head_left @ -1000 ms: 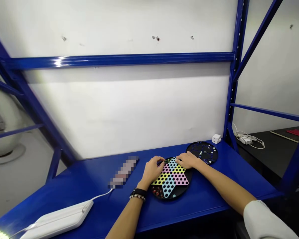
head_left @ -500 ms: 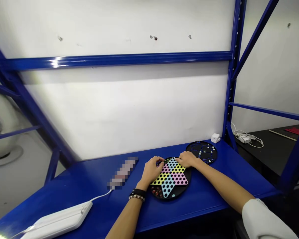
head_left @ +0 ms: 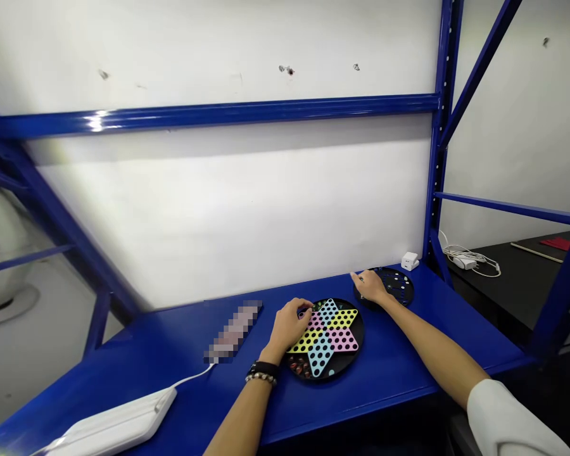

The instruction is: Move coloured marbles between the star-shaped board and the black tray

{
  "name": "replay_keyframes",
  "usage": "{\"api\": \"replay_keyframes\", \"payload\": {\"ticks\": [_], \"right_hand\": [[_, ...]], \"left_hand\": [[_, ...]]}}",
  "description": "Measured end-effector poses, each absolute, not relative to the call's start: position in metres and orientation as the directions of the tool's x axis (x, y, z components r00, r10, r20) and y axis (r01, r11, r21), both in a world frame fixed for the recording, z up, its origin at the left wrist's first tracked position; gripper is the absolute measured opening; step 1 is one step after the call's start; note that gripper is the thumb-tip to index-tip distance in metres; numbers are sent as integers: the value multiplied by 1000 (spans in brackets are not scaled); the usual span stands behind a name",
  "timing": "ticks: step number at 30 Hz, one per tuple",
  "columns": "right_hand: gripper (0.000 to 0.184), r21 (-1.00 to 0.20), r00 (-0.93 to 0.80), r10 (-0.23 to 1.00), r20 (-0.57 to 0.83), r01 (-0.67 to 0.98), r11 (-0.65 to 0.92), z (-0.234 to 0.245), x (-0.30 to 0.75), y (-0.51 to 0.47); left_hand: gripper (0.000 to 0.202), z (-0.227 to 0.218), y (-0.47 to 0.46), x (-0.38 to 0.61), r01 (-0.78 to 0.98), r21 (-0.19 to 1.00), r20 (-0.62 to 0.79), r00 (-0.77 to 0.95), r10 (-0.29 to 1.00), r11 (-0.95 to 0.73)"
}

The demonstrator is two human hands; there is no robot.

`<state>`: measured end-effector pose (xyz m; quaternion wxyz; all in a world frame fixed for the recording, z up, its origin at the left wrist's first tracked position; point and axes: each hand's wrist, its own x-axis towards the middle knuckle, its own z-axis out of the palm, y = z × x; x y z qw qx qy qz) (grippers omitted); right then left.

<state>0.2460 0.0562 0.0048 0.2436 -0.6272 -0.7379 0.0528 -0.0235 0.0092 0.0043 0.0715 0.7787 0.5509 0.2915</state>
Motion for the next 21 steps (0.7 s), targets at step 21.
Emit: {"api": "replay_keyframes", "payload": {"ticks": [21], "right_hand": [[25,-403,-431,891,147,796,451,-5,216,39]], "left_hand": [[24,4,9,-24,823,426,361,226,905,-375]]}}
